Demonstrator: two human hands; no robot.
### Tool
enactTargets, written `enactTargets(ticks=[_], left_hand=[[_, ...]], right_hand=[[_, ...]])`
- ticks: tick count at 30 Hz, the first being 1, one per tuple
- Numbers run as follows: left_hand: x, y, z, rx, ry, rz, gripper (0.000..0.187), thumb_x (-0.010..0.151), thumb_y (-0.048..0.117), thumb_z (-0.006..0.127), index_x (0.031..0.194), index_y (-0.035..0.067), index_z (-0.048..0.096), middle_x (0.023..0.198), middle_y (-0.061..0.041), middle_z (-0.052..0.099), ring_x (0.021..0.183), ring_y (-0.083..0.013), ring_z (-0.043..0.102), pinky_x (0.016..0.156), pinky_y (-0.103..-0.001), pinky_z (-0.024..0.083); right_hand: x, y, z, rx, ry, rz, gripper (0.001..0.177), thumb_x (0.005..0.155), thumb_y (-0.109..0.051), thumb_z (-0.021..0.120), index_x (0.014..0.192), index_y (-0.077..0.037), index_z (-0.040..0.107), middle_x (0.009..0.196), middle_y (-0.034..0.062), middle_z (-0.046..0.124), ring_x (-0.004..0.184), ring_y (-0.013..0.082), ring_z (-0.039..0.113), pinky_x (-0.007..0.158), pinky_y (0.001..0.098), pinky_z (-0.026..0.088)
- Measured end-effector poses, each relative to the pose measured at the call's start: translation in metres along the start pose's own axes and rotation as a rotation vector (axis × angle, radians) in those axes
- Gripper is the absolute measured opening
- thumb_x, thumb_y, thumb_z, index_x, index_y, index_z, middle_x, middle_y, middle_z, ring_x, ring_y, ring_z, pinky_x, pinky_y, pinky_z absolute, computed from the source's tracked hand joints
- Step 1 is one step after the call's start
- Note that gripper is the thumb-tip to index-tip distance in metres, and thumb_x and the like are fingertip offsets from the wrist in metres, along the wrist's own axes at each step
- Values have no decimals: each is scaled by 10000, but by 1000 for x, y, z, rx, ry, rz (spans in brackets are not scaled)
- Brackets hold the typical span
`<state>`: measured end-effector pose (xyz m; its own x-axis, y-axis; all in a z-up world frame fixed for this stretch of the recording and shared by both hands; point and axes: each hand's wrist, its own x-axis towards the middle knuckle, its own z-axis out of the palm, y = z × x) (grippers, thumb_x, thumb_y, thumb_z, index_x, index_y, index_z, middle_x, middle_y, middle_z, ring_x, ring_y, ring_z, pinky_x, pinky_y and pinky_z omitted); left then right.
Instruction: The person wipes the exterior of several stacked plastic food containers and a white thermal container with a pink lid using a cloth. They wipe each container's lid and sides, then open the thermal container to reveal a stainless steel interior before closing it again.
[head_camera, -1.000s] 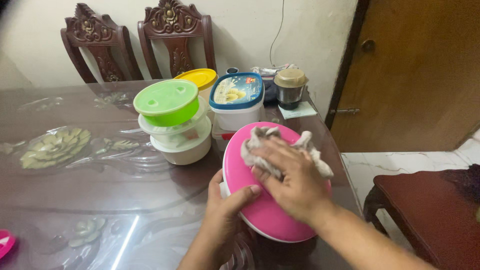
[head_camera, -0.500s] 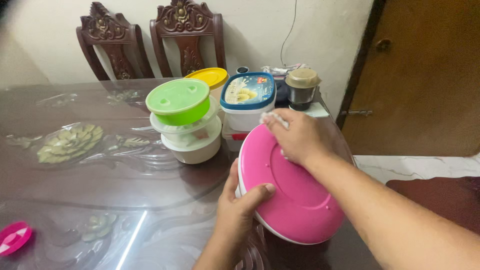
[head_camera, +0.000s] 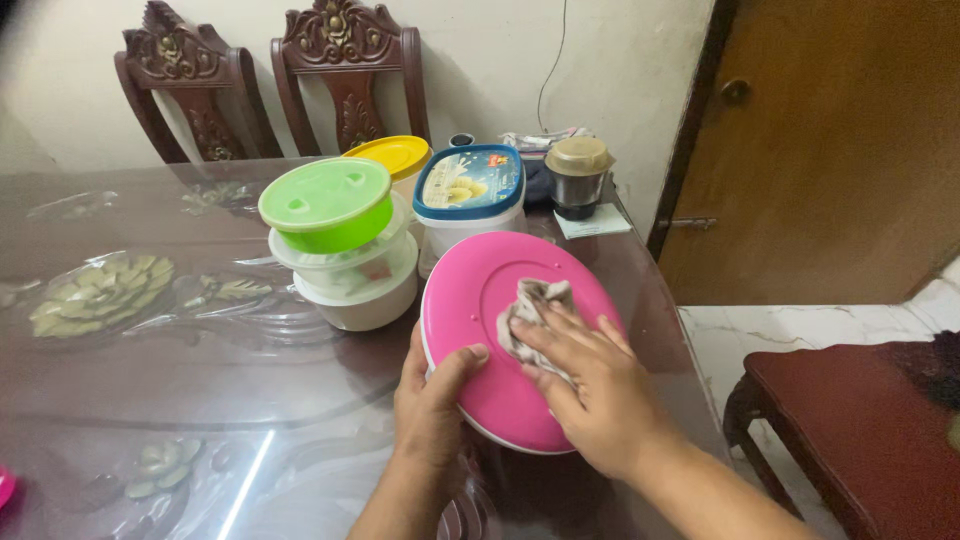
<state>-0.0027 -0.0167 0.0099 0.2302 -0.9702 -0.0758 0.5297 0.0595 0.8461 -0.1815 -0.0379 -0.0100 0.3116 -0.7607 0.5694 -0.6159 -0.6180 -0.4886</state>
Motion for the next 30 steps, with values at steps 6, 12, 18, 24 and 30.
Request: enactTargets(ticks=[6, 12, 18, 24, 30], left_hand=[[-7, 8, 1, 13, -23, -75, 703, 691, 155, 689, 1373, 222, 531, 1117, -71, 668, 956, -221, 675, 791, -396, 589], [-3, 11, 1, 91, -78, -64, 674, 724, 160, 694, 1372, 232, 521, 1146, -87, 665, 967, -220, 683, 789, -375, 598], [0, 1, -6, 58, -167, -83, 718, 730, 202, 737, 1389, 245, 455, 1151, -96, 651, 966, -234, 675, 769, -393, 600], [12, 8, -36, 255, 4, -246, 743, 768, 361, 776, 1365, 121, 404, 1128, -132, 651, 941, -293, 682, 717, -438, 537], [20, 25, -41, 134, -308, -128, 720, 768, 497, 714, 1309, 44, 574, 1080, -89, 718, 967, -213, 711, 795, -406, 613]], right_hand=[[-38, 23, -3, 100, 150, 255, 406, 995, -289, 577, 1383, -199, 656, 1532, 152, 555, 1344, 335, 577, 1080, 455, 477], [40, 38, -17, 99, 72, 620, 424, 997, -364, 554, 1396, -241, 629, 1297, 150, 722, 1176, 285, 704, 1001, 404, 525], [76, 2, -4, 35, 6, 203, 398, 952, -343, 585, 1330, -247, 663, 1468, 66, 592, 1310, 290, 583, 1085, 461, 412], [54, -11, -8, -35, -122, -86, 381, 926, -253, 623, 1297, -268, 703, 1505, 47, 562, 1467, 256, 399, 1172, 579, 150], [35, 1, -33, 119, -325, -190, 271, 944, -254, 627, 1178, -243, 763, 1457, 34, 666, 1475, 254, 471, 1227, 545, 163]])
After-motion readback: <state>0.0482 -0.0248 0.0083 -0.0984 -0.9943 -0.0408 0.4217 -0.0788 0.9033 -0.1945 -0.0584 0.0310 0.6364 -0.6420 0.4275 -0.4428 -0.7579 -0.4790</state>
